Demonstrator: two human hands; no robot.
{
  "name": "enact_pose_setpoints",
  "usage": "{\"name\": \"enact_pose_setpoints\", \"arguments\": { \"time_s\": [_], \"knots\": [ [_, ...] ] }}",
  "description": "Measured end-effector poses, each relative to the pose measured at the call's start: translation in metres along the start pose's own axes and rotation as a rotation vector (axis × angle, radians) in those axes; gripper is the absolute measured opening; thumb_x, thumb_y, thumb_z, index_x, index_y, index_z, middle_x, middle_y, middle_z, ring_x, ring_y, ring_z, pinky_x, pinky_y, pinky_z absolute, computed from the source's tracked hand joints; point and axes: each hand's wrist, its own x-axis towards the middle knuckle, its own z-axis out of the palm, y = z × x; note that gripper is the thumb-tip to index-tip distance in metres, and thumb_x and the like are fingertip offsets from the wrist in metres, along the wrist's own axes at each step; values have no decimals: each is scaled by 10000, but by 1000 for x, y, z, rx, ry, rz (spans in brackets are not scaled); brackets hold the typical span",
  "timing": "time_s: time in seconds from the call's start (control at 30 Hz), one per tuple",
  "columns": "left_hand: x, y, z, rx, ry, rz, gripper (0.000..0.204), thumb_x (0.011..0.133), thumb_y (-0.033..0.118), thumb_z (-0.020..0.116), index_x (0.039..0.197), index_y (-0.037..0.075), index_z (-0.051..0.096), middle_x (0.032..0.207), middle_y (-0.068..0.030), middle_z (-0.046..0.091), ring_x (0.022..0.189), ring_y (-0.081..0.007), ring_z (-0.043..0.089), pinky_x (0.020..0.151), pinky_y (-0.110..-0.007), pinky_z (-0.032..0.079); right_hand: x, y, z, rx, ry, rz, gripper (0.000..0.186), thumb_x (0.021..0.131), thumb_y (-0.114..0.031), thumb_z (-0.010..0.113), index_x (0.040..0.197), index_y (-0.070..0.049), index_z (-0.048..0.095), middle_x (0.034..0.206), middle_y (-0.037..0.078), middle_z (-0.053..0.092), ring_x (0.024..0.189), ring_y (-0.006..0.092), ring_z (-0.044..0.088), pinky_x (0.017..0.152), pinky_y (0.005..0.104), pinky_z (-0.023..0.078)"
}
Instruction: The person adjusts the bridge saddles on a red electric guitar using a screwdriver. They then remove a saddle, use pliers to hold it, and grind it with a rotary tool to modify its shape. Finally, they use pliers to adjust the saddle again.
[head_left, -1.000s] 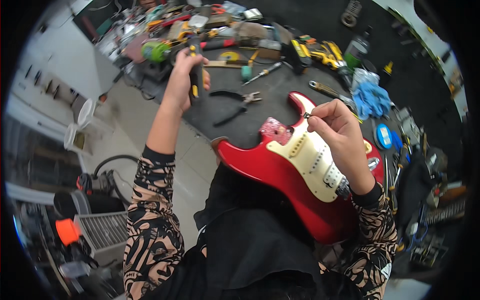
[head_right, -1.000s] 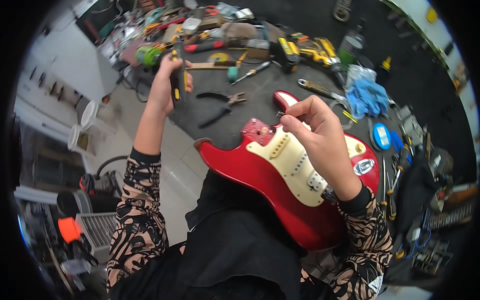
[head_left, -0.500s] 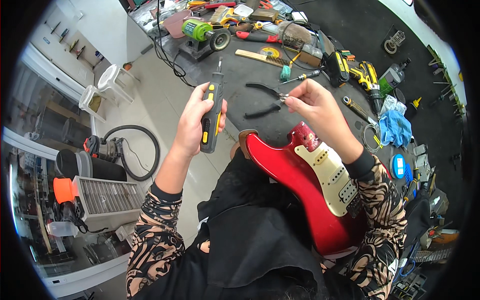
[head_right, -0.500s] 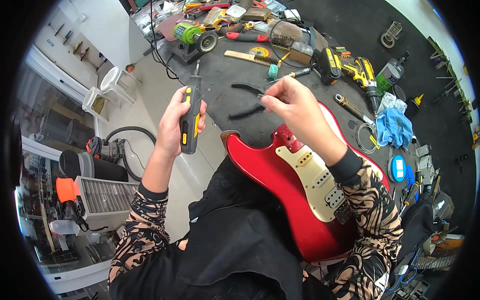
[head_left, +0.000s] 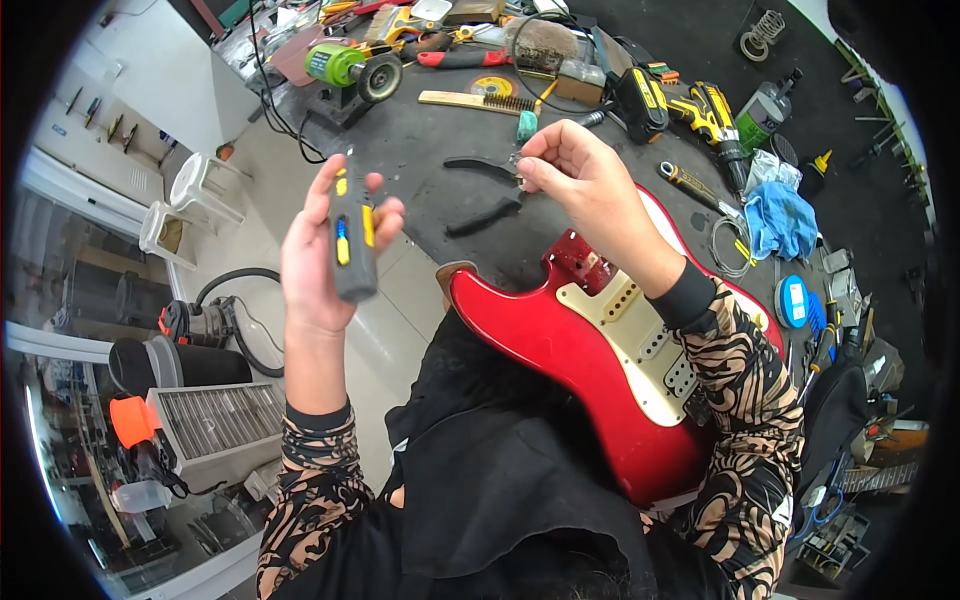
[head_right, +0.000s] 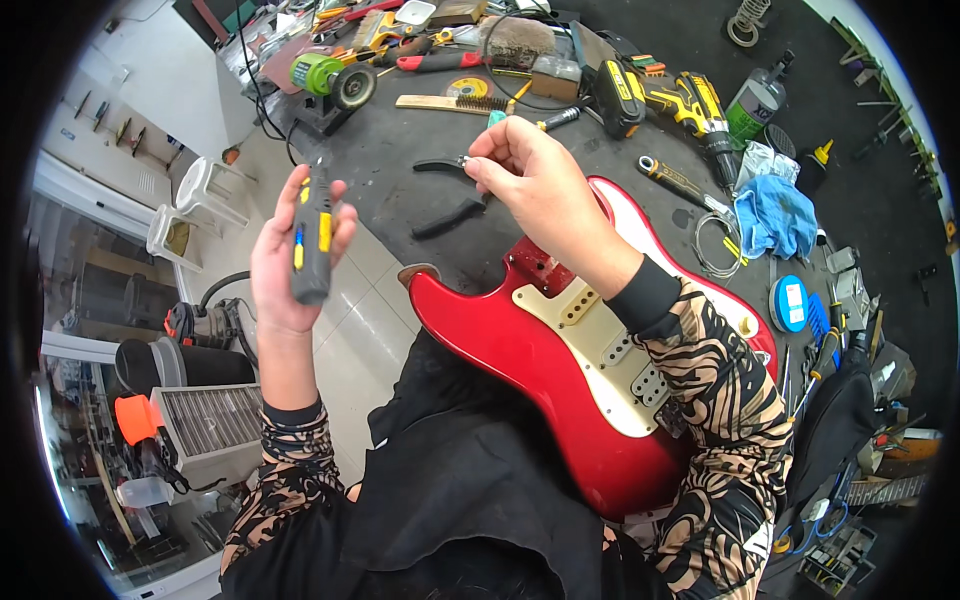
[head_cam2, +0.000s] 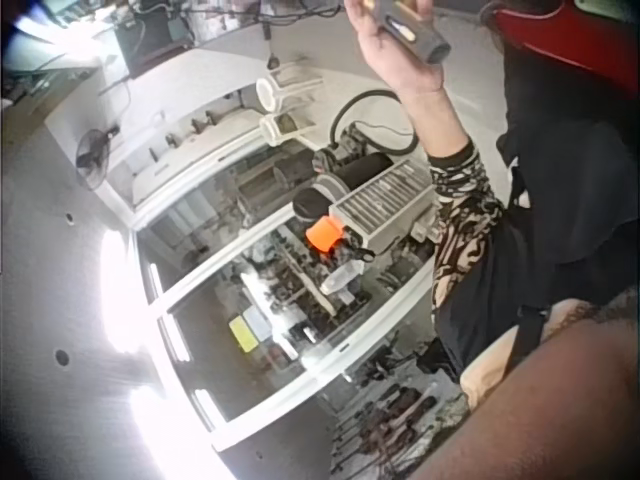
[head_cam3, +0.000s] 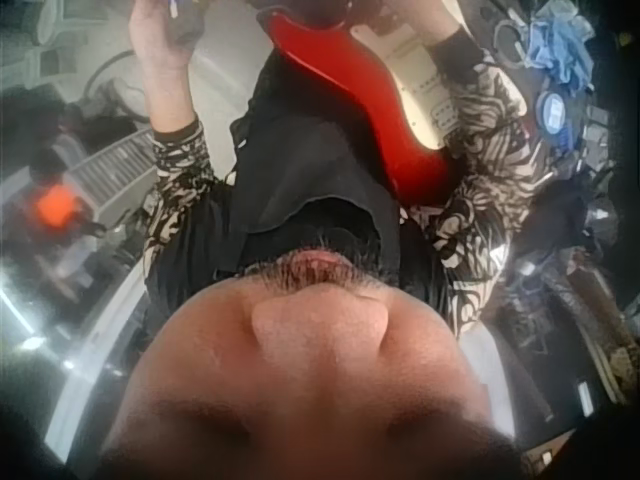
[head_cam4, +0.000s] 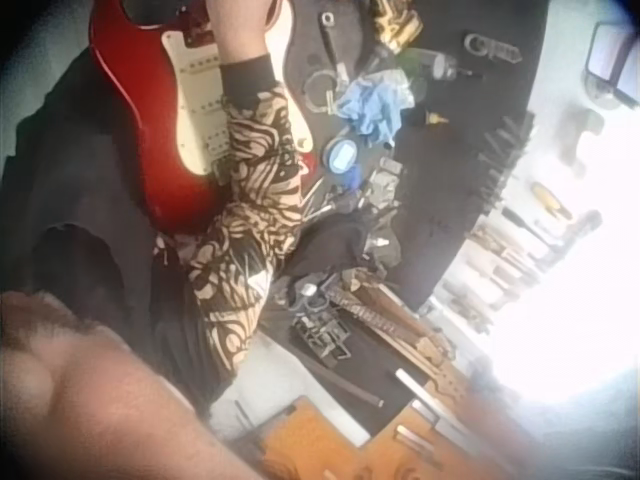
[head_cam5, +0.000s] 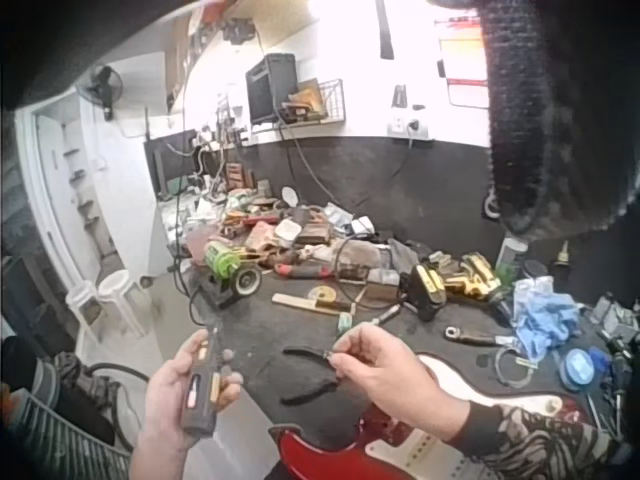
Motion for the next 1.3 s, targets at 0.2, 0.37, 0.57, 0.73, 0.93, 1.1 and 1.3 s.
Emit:
{"name": "enact_pose_setpoints", "arguments": {
  "time_s": [0.2,0.37,0.57,0.73,0.93,1.1,1.3],
  "knots": [
    [-1,6,-9,103,-10,149,978,863,-170,581,1737,84,221,1614,-255,433,1616,-467,314,1298,-547,419,-1,1,-1,5,1,-30,124,1063,-54,684,1158,11,639,1025,25,681,937,101,659,852,265,557],
    [-5,-4,-6,114,-90,161,1148,852,105,928,1740,132,201,1446,-144,546,1417,-358,591,1231,-512,516,-2,-5,0,14,52,14,152,1063,-58,681,1187,30,670,1075,55,720,974,118,683,900,275,570],
    [13,-41,8,495,32,547,763,1018,400,787,1571,54,390,898,-17,527,721,-107,535,760,-383,590,-6,-4,5,-65,86,-25,169,1051,-86,705,1166,37,682,1082,70,742,992,122,700,916,284,573],
    [17,-81,51,629,74,645,557,1027,259,659,1450,7,399,898,-137,641,731,-245,691,994,-578,607,-10,-9,5,-141,84,14,161,1069,-90,693,1161,33,645,1050,46,719,962,113,698,890,276,571],
    [3,-107,56,862,-108,614,495,1045,211,665,1406,63,361,1112,-237,717,941,-330,788,1148,-647,517,-13,-8,9,-141,137,-2,147,1030,-104,714,1067,25,655,978,73,746,865,123,699,779,296,572],
    [5,-113,47,913,-168,629,478,1033,132,662,1401,52,368,1126,-249,731,983,-346,788,1161,-629,513,-17,-2,12,-238,142,-10,163,994,-111,734,1025,32,663,940,98,750,810,141,698,720,310,564],
    [5,-115,43,919,-156,581,510,1030,139,690,1414,43,369,1139,-243,735,1032,-356,778,1098,-598,566,-17,2,15,-264,164,-122,149,964,-94,727,970,45,674,885,135,752,771,197,722,692,338,572]
  ]
}}
